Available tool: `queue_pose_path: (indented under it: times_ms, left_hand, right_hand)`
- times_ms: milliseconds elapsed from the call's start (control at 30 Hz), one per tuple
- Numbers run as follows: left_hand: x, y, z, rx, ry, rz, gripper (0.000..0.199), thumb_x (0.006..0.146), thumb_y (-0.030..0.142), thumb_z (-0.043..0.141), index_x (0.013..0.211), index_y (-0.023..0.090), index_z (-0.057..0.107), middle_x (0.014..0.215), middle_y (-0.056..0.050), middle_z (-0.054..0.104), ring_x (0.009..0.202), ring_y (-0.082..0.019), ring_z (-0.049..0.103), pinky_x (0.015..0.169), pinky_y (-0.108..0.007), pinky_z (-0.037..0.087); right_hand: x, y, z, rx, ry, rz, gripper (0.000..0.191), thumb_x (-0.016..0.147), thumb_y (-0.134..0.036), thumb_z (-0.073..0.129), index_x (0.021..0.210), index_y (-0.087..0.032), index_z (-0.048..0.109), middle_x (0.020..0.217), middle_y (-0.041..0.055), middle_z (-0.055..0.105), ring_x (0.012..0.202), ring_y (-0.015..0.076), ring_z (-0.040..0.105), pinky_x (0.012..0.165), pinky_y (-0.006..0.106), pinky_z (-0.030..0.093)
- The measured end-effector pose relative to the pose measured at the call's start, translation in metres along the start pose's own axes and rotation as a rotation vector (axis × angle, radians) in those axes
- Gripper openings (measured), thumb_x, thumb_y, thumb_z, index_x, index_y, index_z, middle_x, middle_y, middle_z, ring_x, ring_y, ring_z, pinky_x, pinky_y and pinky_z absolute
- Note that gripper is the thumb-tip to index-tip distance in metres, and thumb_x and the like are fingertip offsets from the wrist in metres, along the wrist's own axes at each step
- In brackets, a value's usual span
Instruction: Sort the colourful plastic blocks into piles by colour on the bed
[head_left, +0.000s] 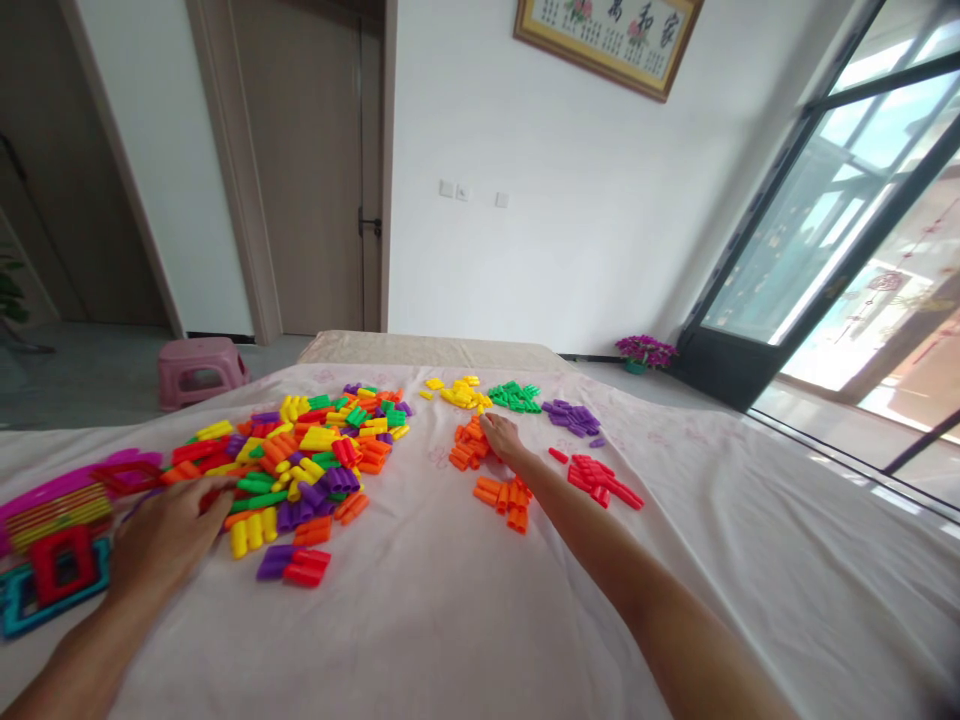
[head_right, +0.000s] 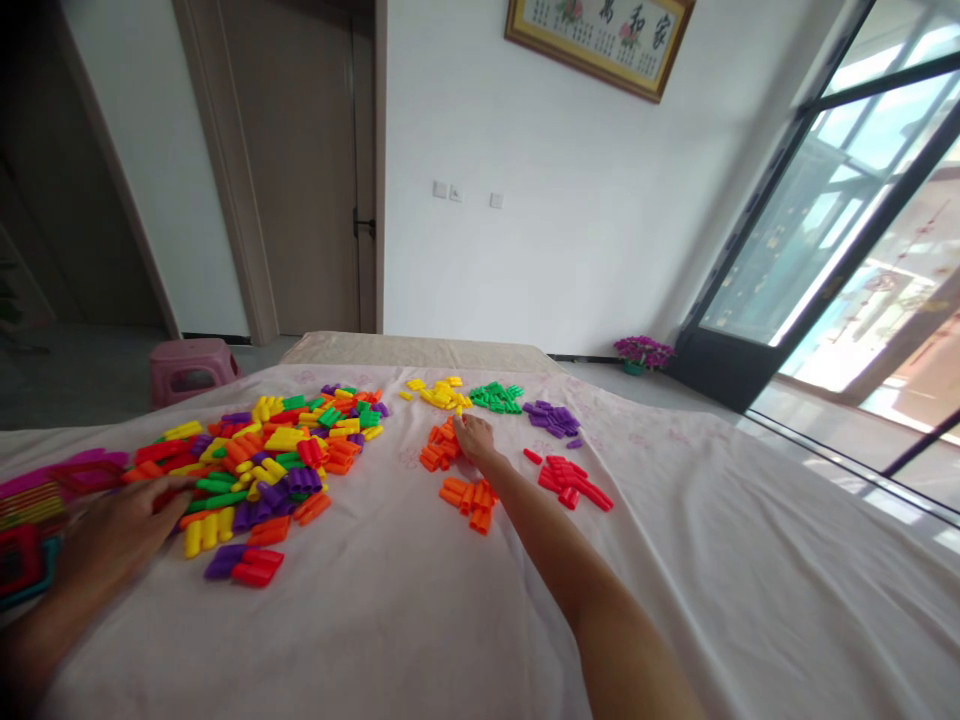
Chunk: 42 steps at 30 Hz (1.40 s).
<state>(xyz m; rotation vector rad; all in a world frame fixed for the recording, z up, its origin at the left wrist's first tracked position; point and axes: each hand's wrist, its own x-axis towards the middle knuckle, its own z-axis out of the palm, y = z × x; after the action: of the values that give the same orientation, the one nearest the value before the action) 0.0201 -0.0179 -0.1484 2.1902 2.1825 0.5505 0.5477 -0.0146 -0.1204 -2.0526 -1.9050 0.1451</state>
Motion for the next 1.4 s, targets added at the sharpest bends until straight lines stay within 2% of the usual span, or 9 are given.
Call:
queue_pose_path:
  times_ms: [200, 367, 433, 533, 633, 733, 833, 1100, 1400]
  left_hand:
    - [-0.001, 0.002, -0.002, 0.015, -0.001, -0.008, 0.060, 0.101, 0.053, 0.034, 0.130, 0.020, 0.075, 0.136, -0.014, 0.073, 0.123, -0.036, 0.065, 0.104, -0.047, 0.047]
    - [-0.002, 0.004, -0.005, 0.022, -0.021, -0.009, 0.063, 0.102, 0.052, 0.030, 0.132, 0.019, 0.074, 0.137, -0.015, 0.073, 0.122, -0.037, 0.065, 0.103, -0.049, 0.048]
    - [-0.001, 0.003, -0.004, 0.028, -0.023, -0.008, 0.064, 0.102, 0.052, 0.029, 0.133, 0.019, 0.074, 0.136, -0.016, 0.073, 0.122, -0.037, 0.065, 0.103, -0.049, 0.047]
    - [0.001, 0.001, -0.002, 0.040, -0.020, -0.003, 0.065, 0.102, 0.055, 0.030, 0.132, 0.021, 0.075, 0.136, -0.015, 0.073, 0.121, -0.038, 0.064, 0.104, -0.050, 0.046]
    - [0.001, 0.000, 0.000, 0.031, -0.029, 0.000, 0.066, 0.102, 0.056, 0.029, 0.133, 0.022, 0.075, 0.135, -0.015, 0.073, 0.119, -0.040, 0.064, 0.101, -0.052, 0.046]
    - [0.000, 0.001, -0.001, 0.027, -0.023, -0.007, 0.067, 0.101, 0.057, 0.029, 0.135, 0.021, 0.075, 0.135, -0.016, 0.073, 0.118, -0.040, 0.065, 0.101, -0.052, 0.046]
    - [0.000, 0.002, -0.002, 0.020, -0.018, -0.013, 0.068, 0.101, 0.058, 0.030, 0.136, 0.021, 0.074, 0.137, -0.016, 0.071, 0.118, -0.040, 0.065, 0.102, -0.053, 0.047]
    - [0.002, 0.002, -0.003, 0.053, -0.053, -0.043, 0.068, 0.100, 0.059, 0.030, 0.140, 0.024, 0.073, 0.139, -0.013, 0.071, 0.116, -0.036, 0.065, 0.099, -0.048, 0.050]
    - [0.006, -0.003, 0.005, 0.089, -0.023, -0.051, 0.061, 0.102, 0.056, 0.032, 0.136, 0.028, 0.074, 0.137, -0.010, 0.073, 0.111, -0.033, 0.067, 0.096, -0.044, 0.051]
  right_hand:
    - [-0.007, -0.016, -0.005, 0.157, 0.094, 0.053, 0.050, 0.111, -0.038, 0.028, 0.138, -0.020, 0.067, 0.132, 0.0152, 0.073, 0.133, 0.0307, 0.061, 0.114, 0.043, 0.046]
    - [-0.037, 0.011, -0.024, 0.368, 0.225, 0.161, 0.056, 0.109, -0.043, 0.027, 0.145, -0.017, 0.062, 0.137, 0.0142, 0.070, 0.136, 0.0301, 0.059, 0.115, 0.044, 0.047]
    - [-0.062, 0.030, -0.034, 0.330, 0.232, 0.243, 0.055, 0.106, -0.043, 0.040, 0.150, -0.018, 0.058, 0.149, 0.0150, 0.063, 0.141, 0.0297, 0.056, 0.119, 0.044, 0.043]
    - [-0.113, 0.058, -0.048, 0.089, 0.280, 0.341, 0.065, 0.098, -0.050, 0.058, 0.157, -0.025, 0.052, 0.161, 0.0135, 0.052, 0.152, 0.0338, 0.044, 0.124, 0.051, 0.035]
    - [-0.158, 0.082, -0.061, -0.132, 0.272, 0.468, 0.082, 0.091, -0.066, 0.064, 0.161, -0.029, 0.046, 0.169, 0.0108, 0.042, 0.159, 0.0394, 0.030, 0.127, 0.058, 0.028]
    - [-0.179, 0.094, -0.068, -0.184, 0.202, 0.565, 0.091, 0.087, -0.075, 0.062, 0.163, -0.027, 0.046, 0.169, 0.0122, 0.043, 0.158, 0.0407, 0.032, 0.127, 0.056, 0.028]
    - [-0.171, 0.091, -0.068, -0.143, 0.167, 0.581, 0.088, 0.089, -0.075, 0.057, 0.162, -0.026, 0.048, 0.167, 0.0126, 0.045, 0.155, 0.0385, 0.039, 0.125, 0.054, 0.031]
    - [-0.117, 0.073, -0.049, -0.141, 0.182, 0.470, 0.065, 0.093, -0.066, 0.061, 0.148, -0.031, 0.063, 0.161, 0.0079, 0.054, 0.143, 0.0332, 0.051, 0.116, 0.049, 0.038]
    - [-0.100, 0.054, -0.044, -0.198, 0.169, 0.496, 0.073, 0.092, -0.076, 0.057, 0.152, -0.033, 0.058, 0.163, 0.0105, 0.049, 0.149, 0.0359, 0.040, 0.114, 0.055, 0.035]
